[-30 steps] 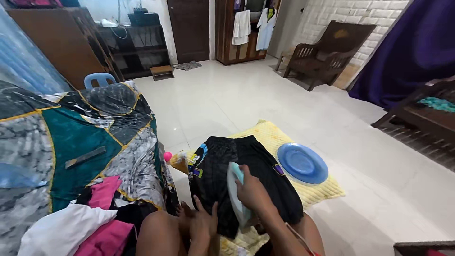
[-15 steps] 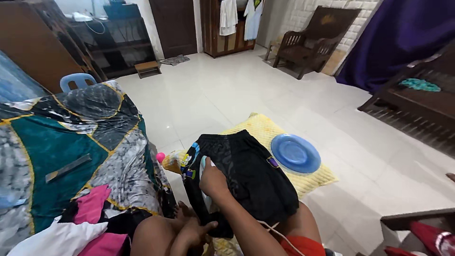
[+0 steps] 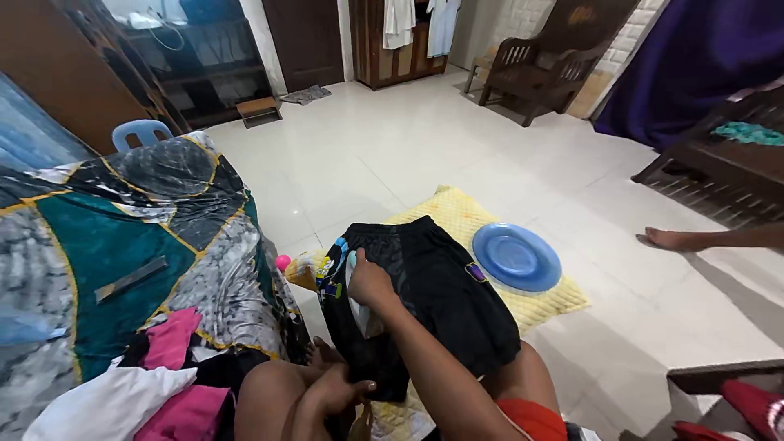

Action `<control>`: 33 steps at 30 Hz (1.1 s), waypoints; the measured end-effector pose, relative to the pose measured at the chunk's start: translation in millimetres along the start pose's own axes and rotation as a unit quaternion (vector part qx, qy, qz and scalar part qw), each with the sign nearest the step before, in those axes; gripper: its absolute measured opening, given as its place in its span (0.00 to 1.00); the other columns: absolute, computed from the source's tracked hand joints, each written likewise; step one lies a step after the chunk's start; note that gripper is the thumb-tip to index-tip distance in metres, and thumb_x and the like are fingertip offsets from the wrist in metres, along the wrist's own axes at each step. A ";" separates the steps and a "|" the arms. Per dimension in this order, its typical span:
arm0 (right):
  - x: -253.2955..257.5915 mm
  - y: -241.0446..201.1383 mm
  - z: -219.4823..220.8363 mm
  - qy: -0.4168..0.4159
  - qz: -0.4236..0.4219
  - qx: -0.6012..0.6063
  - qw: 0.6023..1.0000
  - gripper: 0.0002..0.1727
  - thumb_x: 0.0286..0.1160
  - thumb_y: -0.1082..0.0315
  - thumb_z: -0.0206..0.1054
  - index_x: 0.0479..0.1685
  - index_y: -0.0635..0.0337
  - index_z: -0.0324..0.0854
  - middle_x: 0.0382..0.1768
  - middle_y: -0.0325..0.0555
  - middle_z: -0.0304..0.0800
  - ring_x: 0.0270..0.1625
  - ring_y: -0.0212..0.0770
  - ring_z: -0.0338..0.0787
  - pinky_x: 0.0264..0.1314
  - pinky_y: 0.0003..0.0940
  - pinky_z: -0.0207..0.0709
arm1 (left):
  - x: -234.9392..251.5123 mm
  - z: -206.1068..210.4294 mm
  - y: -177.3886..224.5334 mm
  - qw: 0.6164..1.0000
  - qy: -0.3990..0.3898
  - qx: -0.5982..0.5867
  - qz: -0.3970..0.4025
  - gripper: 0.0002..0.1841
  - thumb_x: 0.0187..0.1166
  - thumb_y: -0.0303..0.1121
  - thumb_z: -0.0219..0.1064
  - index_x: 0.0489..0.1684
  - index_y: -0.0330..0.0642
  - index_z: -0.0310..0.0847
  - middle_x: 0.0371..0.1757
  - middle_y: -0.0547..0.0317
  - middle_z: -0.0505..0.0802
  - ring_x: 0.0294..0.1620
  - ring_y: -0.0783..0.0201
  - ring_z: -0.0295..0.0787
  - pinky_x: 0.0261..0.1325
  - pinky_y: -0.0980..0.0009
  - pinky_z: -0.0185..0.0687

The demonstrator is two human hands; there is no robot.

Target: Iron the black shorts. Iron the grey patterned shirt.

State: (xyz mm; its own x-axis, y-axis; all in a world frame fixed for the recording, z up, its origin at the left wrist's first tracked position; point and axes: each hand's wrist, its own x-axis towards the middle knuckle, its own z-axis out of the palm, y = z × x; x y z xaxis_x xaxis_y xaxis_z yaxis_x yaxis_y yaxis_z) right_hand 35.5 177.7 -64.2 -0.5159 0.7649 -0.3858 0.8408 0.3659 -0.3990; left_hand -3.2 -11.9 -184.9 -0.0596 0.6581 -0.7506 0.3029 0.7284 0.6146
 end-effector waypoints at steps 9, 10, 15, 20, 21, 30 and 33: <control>-43.6 14.2 16.1 -0.026 -0.011 -0.048 0.998 0.40 0.78 0.58 0.62 0.92 0.45 0.52 0.47 0.55 0.93 0.51 0.59 0.95 0.51 0.63 0.86 | 2.1 1.3 -9.5 0.999 -0.010 -0.020 0.043 0.33 0.71 0.57 0.77 0.66 0.40 0.82 0.53 0.54 0.96 0.56 0.61 0.94 0.69 0.55 0.85; -48.2 13.7 17.8 -0.029 -0.009 -0.052 0.998 0.39 0.79 0.58 0.61 0.91 0.45 0.52 0.47 0.55 0.93 0.51 0.59 0.95 0.51 0.62 0.87 | 1.5 0.8 -8.7 0.998 -0.015 -0.029 0.053 0.32 0.72 0.56 0.77 0.66 0.40 0.82 0.52 0.54 0.95 0.55 0.62 0.94 0.69 0.57 0.86; -20.7 4.5 7.6 -0.013 -0.006 -0.041 0.999 0.41 0.74 0.60 0.63 0.91 0.46 0.52 0.48 0.55 0.93 0.51 0.58 0.95 0.51 0.62 0.87 | 7.3 -0.8 -8.4 0.999 -0.009 0.025 0.021 0.37 0.69 0.63 0.76 0.67 0.41 0.81 0.55 0.52 0.95 0.60 0.57 0.92 0.72 0.50 0.82; 43.8 -11.6 -8.9 0.026 -0.011 -0.034 0.999 0.47 0.67 0.62 0.68 0.92 0.49 0.51 0.53 0.57 0.92 0.56 0.60 0.94 0.54 0.64 0.86 | 11.8 -0.7 -10.9 0.998 -0.015 0.040 0.054 0.37 0.71 0.64 0.74 0.63 0.38 0.84 0.53 0.49 0.96 0.58 0.53 0.93 0.71 0.46 0.83; 51.0 -14.0 -10.2 0.028 -0.011 -0.037 0.999 0.47 0.66 0.62 0.68 0.91 0.49 0.50 0.54 0.57 0.92 0.57 0.60 0.94 0.54 0.64 0.86 | 11.2 -0.4 -10.5 0.998 -0.013 0.037 0.053 0.37 0.70 0.64 0.74 0.63 0.38 0.84 0.52 0.49 0.96 0.57 0.53 0.93 0.70 0.46 0.83; -14.8 1.6 11.9 0.015 0.035 -0.029 0.999 0.43 0.73 0.60 0.64 0.92 0.44 0.50 0.48 0.54 0.94 0.52 0.58 0.95 0.51 0.62 0.87 | 10.4 2.4 -10.3 0.999 -0.007 0.036 0.020 0.39 0.68 0.65 0.75 0.67 0.41 0.82 0.57 0.48 0.94 0.62 0.52 0.91 0.73 0.46 0.81; -41.4 4.3 20.8 0.000 0.045 -0.031 0.999 0.38 0.80 0.58 0.60 0.92 0.44 0.52 0.47 0.54 0.94 0.51 0.58 0.95 0.50 0.61 0.87 | 17.1 1.7 -13.9 0.997 -0.021 0.034 0.072 0.34 0.70 0.62 0.75 0.61 0.40 0.86 0.51 0.51 0.96 0.56 0.56 0.94 0.70 0.49 0.84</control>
State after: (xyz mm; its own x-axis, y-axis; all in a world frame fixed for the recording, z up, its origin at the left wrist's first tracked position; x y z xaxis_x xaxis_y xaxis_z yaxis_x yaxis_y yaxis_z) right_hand 57.0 136.6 -67.2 -0.4382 0.7964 -0.4169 0.8921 0.3286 -0.3100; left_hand -6.8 -11.1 -206.7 0.0286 0.7458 -0.6656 0.3691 0.6110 0.7004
